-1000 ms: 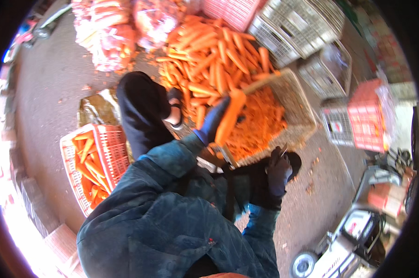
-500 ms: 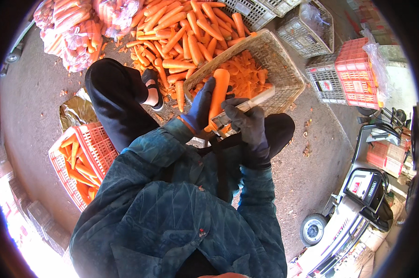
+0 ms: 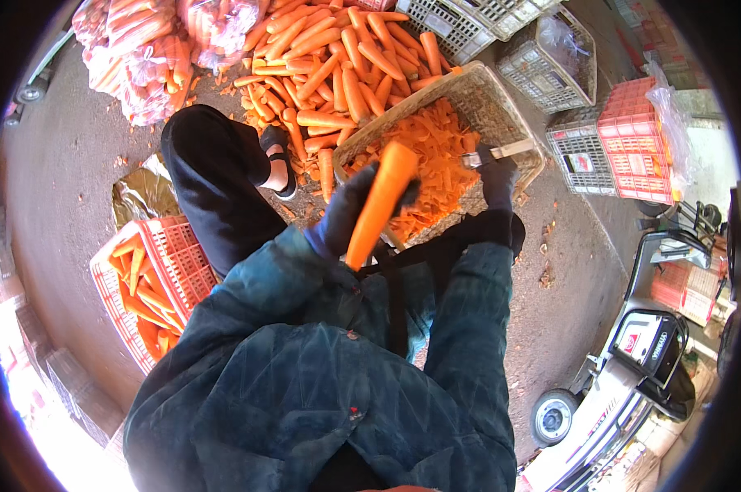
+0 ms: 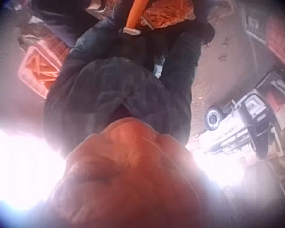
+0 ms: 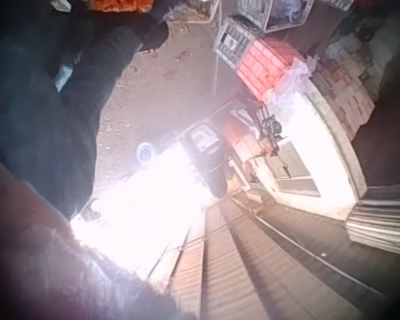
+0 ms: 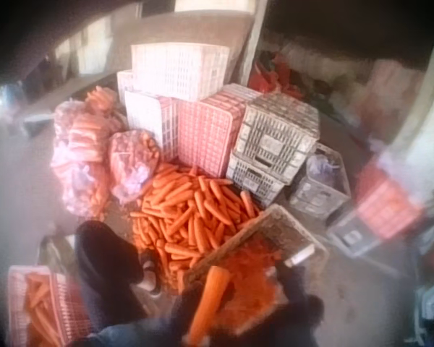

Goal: The person sits on the ground and peels carrots one by one using a handheld peeler, placing the peeled carrots into a red basket. The person then packs the peeled carrots into a plastic bag.

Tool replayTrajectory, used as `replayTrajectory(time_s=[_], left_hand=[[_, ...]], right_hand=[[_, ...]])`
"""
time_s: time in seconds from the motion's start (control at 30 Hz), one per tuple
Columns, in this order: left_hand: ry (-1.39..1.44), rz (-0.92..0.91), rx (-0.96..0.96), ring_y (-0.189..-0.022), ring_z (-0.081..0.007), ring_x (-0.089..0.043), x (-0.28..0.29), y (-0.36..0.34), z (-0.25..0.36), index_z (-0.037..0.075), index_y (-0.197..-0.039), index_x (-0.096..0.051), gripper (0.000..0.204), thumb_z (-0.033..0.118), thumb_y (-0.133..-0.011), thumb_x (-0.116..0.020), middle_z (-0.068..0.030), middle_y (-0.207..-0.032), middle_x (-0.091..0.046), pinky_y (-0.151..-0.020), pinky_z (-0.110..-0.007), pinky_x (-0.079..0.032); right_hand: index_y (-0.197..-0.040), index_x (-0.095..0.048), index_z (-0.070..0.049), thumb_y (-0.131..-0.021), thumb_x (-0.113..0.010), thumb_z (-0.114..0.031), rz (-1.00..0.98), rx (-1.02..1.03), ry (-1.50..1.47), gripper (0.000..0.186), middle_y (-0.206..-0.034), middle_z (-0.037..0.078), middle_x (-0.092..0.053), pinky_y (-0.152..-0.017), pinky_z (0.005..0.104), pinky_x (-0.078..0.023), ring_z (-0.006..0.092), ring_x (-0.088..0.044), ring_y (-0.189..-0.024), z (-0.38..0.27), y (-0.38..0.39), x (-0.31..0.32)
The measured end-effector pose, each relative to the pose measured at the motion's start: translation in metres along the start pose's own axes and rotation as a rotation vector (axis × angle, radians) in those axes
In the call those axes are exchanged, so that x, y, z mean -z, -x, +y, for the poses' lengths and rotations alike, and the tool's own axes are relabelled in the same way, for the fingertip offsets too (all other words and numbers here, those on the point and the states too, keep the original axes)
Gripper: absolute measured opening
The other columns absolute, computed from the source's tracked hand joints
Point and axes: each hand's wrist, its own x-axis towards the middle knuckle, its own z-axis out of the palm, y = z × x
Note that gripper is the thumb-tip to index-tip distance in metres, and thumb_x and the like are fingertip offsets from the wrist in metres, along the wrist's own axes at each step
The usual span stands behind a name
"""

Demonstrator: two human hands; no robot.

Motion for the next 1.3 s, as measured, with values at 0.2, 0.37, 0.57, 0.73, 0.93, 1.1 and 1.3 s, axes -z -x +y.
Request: replayTrajectory(time_s=[0.2,0.37,0.57,0.73,0.93,1.1,1.3], left_hand=[[0.032,0.14,-0.204,-0.108,-0.0233,-0.062,0.021,-0.047,0.018,-0.003,-0.134,-0.048,0.05,0.037,-0.105,-0.045,-0.0158,-0.122,-0.06,-0.097,-0.032,-0.052],[-0.069,0.187,-0.087,-0.104,-0.0234,-0.064,0.033,-0.045,0.015,-0.001,-0.132,-0.05,0.053,0.044,-0.104,-0.044,-0.0135,-0.115,-0.065,-0.093,-0.033,-0.053],[-0.332,0.26,-0.027,-0.097,-0.0197,-0.067,0.031,-0.034,-0.002,0.002,-0.133,-0.053,0.054,0.047,-0.104,-0.042,-0.0103,-0.116,-0.065,-0.086,-0.033,-0.055],[-0.265,0.116,0.039,-0.105,-0.0242,-0.066,0.002,0.002,0.003,0.001,-0.142,-0.045,0.06,0.047,-0.104,-0.043,-0.0165,-0.129,-0.061,-0.09,-0.033,-0.054],[-0.047,0.25,-0.114,-0.108,-0.0211,-0.065,0.018,-0.044,0.032,0.003,-0.136,-0.052,0.06,0.049,-0.099,-0.055,-0.0123,-0.122,-0.064,-0.092,-0.028,-0.054],[-0.13,0.196,-0.093,-0.107,-0.021,-0.064,0.02,-0.053,0.018,0.0,-0.135,-0.05,0.058,0.047,-0.101,-0.052,-0.0132,-0.12,-0.064,-0.094,-0.032,-0.054],[-0.3,0.199,-0.032,-0.106,-0.0218,-0.064,0.035,-0.046,0.004,0.0,-0.137,-0.048,0.06,0.049,-0.103,-0.044,-0.0142,-0.124,-0.063,-0.093,-0.033,-0.052]], right_hand=[[-0.106,-0.069,0.002,-0.089,-0.065,-0.001,-0.466,0.143,-0.687,0.018,-0.091,0.01,-0.072,-0.055,0.0217,-0.046,0.0105,-0.064,-0.066,-0.105,0.162,-0.023],[-0.106,-0.068,0.003,-0.095,-0.064,-0.018,-0.613,0.075,-0.612,0.024,-0.077,0.006,-0.069,-0.05,0.0197,-0.04,0.0067,-0.059,-0.06,-0.117,0.184,-0.047],[-0.099,-0.07,0.001,-0.094,-0.064,-0.022,-0.411,0.125,-0.411,0.024,-0.077,0.004,-0.068,-0.05,0.0227,-0.041,0.0074,-0.054,-0.057,-0.102,0.073,-0.056],[-0.091,-0.073,-0.004,-0.087,-0.074,-0.026,0.03,-0.021,-0.259,0.023,-0.071,0.003,-0.067,-0.051,0.0274,-0.042,0.011,-0.054,-0.057,-0.035,-0.028,-0.032],[-0.106,-0.067,0.006,-0.095,-0.063,-0.028,-0.306,0.183,-0.591,0.036,-0.075,0.007,-0.067,-0.051,0.0231,-0.045,0.0133,-0.063,-0.061,-0.089,0.15,-0.04],[-0.109,-0.064,0.006,-0.093,-0.063,-0.011,-0.511,-0.026,-0.754,0.023,-0.089,0.007,-0.069,-0.053,0.0196,-0.044,0.0073,-0.058,-0.065,-0.093,0.186,-0.064],[-0.099,-0.069,0.002,-0.092,-0.068,-0.015,-0.362,0.109,-0.554,0.018,-0.075,0.003,-0.065,-0.049,0.0228,-0.04,0.0076,-0.058,-0.062,-0.1,0.067,-0.068]])
